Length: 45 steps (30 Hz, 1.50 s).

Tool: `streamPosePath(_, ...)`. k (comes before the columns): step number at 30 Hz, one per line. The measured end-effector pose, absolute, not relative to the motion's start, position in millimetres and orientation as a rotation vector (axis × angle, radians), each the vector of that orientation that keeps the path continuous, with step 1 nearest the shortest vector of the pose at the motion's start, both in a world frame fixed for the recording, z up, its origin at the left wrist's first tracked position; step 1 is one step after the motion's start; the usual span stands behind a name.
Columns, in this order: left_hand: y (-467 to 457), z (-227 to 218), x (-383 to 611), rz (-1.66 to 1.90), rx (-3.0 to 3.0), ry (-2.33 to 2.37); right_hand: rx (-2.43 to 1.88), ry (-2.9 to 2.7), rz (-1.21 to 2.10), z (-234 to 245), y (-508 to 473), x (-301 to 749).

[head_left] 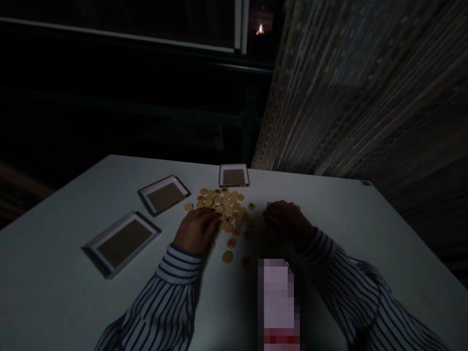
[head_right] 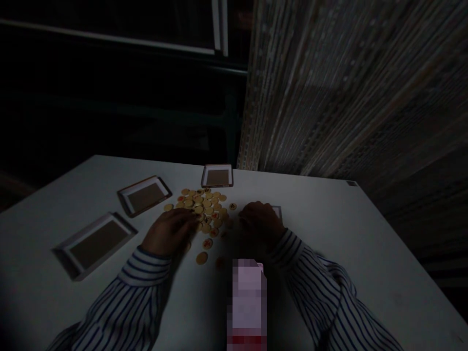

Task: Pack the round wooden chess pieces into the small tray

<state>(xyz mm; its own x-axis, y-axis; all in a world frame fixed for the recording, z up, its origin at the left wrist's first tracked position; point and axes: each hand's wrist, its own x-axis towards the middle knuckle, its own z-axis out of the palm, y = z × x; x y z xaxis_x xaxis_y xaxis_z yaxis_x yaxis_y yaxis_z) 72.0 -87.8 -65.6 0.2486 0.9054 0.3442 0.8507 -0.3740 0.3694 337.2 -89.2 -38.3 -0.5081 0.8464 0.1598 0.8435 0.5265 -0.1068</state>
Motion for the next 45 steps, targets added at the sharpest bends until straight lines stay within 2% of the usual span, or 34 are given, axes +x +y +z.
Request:
streamPosePath(4, -85, -75, 71, 0.709, 2.423, 1.729, -1.362, -2.719, 0.043, -37, -78, 302)
streamPosePath(8, -87, -77, 63, 0.792, 2.395, 1.747, -1.44, -2.835, 0.13, -42, -61, 268)
streamPosePath(18, -97, -69, 42, 0.925, 2.176, 1.795, -1.57, -2.763, 0.064, -53, -47, 225)
streamPosePath(29, -98, -72, 38, 1.053, 2.105, 1.813, -1.524, -2.836, 0.078, -48, -57, 229)
streamPosePath(38, -98, -76, 39, 1.063, 2.102, 1.8, -1.14, -2.936, 0.065, -64, -90, 236)
streamPosePath(45, -97, -78, 43, 1.06, 2.166, 1.787, -1.219, -2.89, 0.063, -52, -75, 244)
